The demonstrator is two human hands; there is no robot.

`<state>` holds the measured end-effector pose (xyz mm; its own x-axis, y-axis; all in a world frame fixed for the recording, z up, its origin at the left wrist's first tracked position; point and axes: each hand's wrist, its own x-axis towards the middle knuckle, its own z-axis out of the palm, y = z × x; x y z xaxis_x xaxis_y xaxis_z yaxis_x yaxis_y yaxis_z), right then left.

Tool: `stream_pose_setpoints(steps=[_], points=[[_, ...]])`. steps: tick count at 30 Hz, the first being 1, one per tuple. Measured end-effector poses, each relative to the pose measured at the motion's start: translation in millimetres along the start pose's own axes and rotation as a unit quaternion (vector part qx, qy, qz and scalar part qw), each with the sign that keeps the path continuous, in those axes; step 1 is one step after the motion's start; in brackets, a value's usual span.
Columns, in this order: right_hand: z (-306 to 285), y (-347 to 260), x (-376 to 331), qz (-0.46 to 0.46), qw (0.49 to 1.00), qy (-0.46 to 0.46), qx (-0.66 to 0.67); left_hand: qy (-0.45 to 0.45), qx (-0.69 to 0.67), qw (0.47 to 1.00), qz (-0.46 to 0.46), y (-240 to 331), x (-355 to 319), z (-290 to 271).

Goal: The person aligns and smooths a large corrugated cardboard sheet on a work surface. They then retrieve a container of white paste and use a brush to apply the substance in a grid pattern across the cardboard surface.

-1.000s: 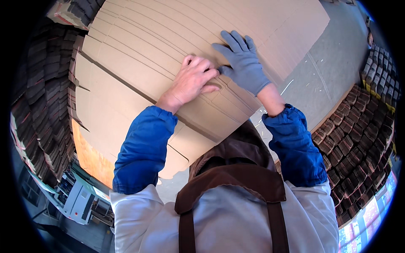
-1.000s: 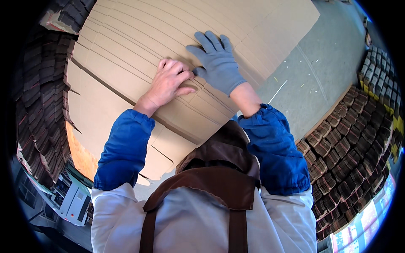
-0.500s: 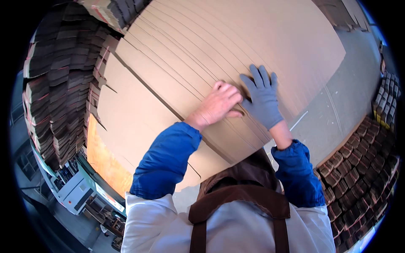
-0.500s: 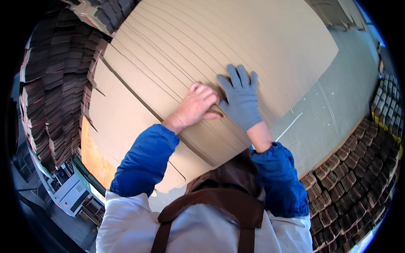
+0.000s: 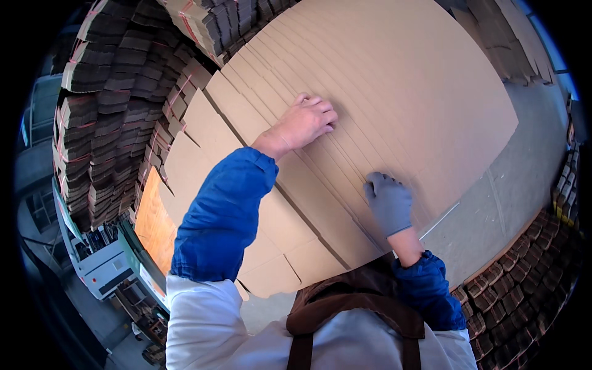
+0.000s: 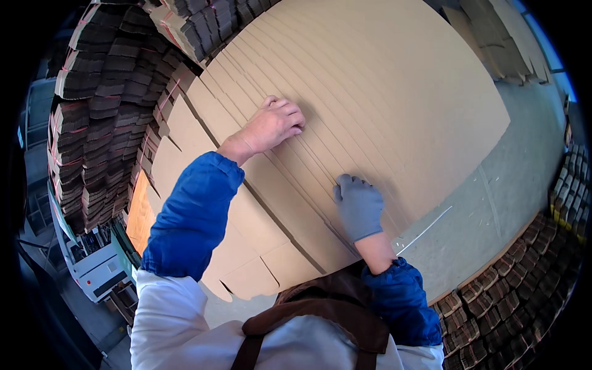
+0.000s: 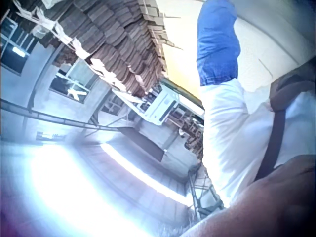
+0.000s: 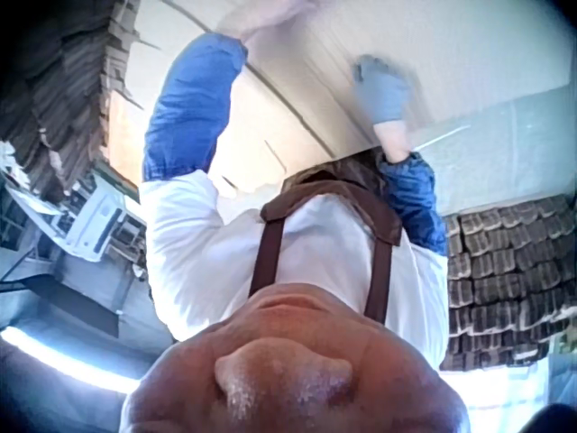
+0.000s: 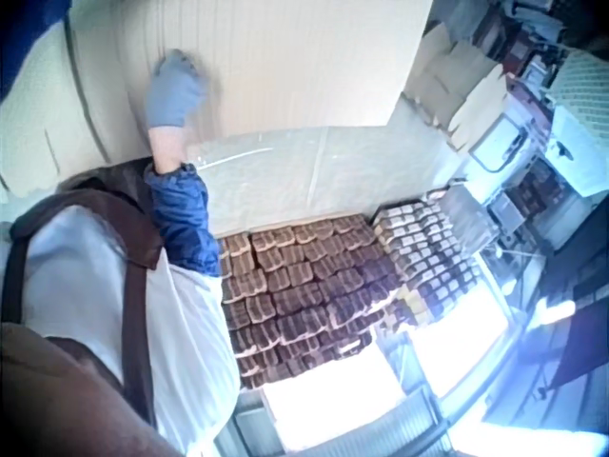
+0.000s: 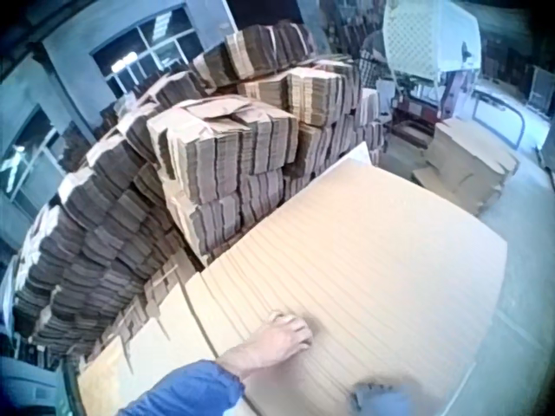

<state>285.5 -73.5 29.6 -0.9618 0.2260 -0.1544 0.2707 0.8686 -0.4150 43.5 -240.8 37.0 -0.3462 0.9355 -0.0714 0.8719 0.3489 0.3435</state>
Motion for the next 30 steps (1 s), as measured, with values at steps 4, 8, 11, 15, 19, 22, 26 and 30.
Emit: stream_pose_setpoints(steps=[4,8,11,15,19,22,26,30], points=[[-2.6,2.0,7.3,0.024,0.996,-0.053,0.065,-0.113,-0.007,0.993,0.007,-5.2,8.2,-17.4],[-0.8,4.4,10.1,0.021,0.995,-0.053,0.086,-0.162,-0.015,0.987,0.014,-10.3,16.5,-20.1],[-2.9,-1.1,10.0,0.009,0.998,-0.026,0.059,-0.196,-0.025,0.98,0.012,-10.2,21.7,-24.2],[-4.5,-1.6,13.6,0.019,0.995,-0.044,0.082,-0.219,-0.034,0.975,0.019,-15.5,23.1,-23.7],[2.7,2.0,16.5,0.013,0.996,-0.043,0.075,-0.204,-0.073,0.976,0.015,-18.8,23.8,-20.4],[10.0,3.6,18.4,0.014,0.997,-0.043,0.056,-0.197,-0.084,0.977,0.017,-20.8,24.1,-19.1],[11.2,1.8,21.0,0.006,0.999,-0.046,0.024,-0.186,-0.094,0.978,0.024,-22.4,22.2,-17.2],[13.5,2.3,22.0,-0.003,0.999,-0.041,0.008,-0.185,-0.098,0.978,0.025,-22.1,22.0,-15.2]])
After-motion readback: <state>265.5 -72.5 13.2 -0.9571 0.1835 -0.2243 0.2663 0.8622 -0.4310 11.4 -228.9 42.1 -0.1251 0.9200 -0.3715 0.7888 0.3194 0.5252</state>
